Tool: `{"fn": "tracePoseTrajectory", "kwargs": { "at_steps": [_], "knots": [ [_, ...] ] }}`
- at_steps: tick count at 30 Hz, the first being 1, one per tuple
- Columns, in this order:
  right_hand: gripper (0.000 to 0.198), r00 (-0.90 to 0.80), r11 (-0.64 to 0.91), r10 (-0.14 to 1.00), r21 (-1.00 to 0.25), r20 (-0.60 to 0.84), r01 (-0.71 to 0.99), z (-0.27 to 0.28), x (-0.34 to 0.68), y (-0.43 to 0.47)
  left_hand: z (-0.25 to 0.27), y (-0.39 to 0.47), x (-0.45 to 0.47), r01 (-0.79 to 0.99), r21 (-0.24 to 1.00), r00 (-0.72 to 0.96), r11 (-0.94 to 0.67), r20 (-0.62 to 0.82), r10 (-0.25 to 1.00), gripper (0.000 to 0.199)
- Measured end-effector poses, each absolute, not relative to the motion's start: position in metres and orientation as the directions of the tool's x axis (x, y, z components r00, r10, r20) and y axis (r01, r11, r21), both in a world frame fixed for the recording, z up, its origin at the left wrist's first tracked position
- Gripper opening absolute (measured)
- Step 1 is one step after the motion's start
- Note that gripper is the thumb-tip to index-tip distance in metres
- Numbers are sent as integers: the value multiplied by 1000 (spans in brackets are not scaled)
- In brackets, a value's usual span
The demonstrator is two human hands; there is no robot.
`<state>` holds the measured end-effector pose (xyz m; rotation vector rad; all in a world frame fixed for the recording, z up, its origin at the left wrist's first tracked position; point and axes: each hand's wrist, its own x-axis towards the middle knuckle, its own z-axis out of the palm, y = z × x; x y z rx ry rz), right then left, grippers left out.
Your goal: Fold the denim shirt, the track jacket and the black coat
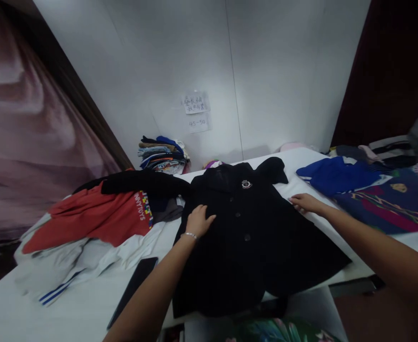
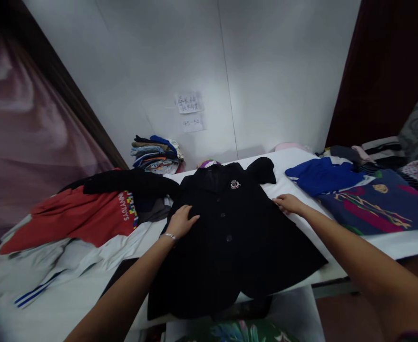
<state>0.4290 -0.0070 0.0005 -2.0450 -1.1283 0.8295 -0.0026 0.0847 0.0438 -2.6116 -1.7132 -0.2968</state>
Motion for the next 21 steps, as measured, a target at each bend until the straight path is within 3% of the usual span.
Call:
{"fn": "tracePoseTrajectory", "kwargs": {
  "at_steps": [2, 6, 12, 15, 17, 21],
  "knots": [
    [44, 491, -408, 845, -850, -213, 334, 5, 427, 19, 44, 95, 32, 885, 96, 450, -455, 74, 890, 57],
    [54, 603, -395, 779, -881, -171, 261, 8, 433, 66, 29, 116, 78, 857, 35, 515, -514, -100, 851, 69],
    [72, 759, -516, 632, -815, -156, 262, 2, 469, 116, -16, 134, 83, 870, 52, 493, -491, -83, 866, 78],
    [78, 769, -567, 624, -758, -139, 323, -5, 480, 138, -26, 136, 79, 863, 55, 505, -503, -66, 860, 79],
    [75, 747, -569, 654, -728, -118, 382, -9, 480, 152, -26, 137, 78, 865, 53, 502, -500, -68, 862, 79],
    [50, 676, -504, 734, -713, -56, 488, 6, 487, 169, -20, 135, 80, 867, 67, 498, -494, -81, 863, 78]
  ]
}}
